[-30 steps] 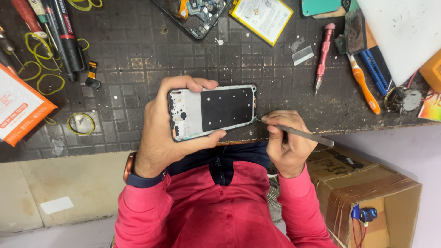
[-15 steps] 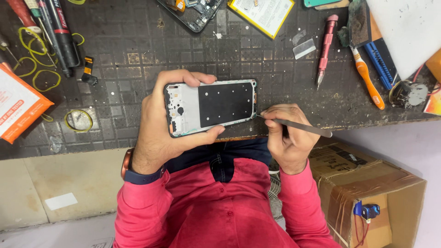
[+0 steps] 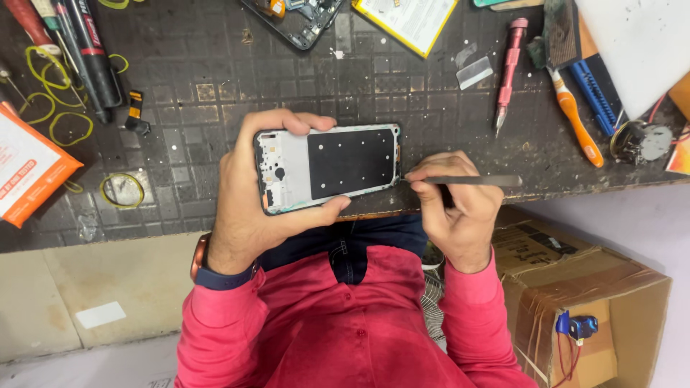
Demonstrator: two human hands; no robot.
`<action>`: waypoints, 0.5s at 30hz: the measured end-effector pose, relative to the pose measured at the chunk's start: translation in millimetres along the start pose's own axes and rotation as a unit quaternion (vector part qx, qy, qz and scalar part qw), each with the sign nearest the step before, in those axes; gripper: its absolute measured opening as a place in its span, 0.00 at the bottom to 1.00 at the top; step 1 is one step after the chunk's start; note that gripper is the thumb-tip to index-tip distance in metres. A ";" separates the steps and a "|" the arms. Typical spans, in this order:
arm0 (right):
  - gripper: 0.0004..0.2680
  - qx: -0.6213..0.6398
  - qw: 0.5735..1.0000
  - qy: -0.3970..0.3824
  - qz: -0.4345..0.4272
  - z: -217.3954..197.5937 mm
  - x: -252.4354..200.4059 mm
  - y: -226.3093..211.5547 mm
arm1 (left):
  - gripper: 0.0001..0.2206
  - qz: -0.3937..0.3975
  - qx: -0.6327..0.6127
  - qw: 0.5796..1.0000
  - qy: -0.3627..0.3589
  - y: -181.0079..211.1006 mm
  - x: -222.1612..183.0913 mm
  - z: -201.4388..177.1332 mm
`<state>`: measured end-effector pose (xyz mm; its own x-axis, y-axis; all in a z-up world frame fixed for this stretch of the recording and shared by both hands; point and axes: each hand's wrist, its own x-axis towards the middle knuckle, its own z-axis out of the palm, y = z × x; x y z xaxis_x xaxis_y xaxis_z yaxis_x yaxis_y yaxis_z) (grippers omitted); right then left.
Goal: The person holds a disassembled smartphone chassis and uses a metal spudger to scrape adhesive residue from the interior frame. They rotate the device to access different edges and continue scraping along the perimeter.
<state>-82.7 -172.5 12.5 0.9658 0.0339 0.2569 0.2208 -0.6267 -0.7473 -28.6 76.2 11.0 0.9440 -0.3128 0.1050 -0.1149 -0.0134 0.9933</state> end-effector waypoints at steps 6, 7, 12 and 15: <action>0.04 -0.008 0.999 0.034 -0.002 8.4 -1.1 -1.5 | 0.32 -0.006 0.005 1.000 0.002 -0.3 -0.3 -2.0; 0.04 -0.012 0.999 0.048 -0.003 10.7 -2.7 -1.1 | 0.33 -0.010 0.004 1.000 0.003 -0.5 -0.3 -1.6; 0.05 -0.040 0.996 0.084 -0.014 20.5 -9.5 1.9 | 0.31 -0.008 0.001 1.000 0.000 -3.6 -1.0 -1.3; 0.05 -0.051 0.994 0.090 -0.023 21.5 -12.3 3.9 | 0.33 -0.010 0.007 1.000 0.002 -2.8 -3.3 -0.8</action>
<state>-90.8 -158.6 -6.8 0.9135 -0.0697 0.4007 0.2399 -0.7032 -0.6693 -31.2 78.0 7.8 0.9472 -0.3090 0.0854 -0.1002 -0.0321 0.9945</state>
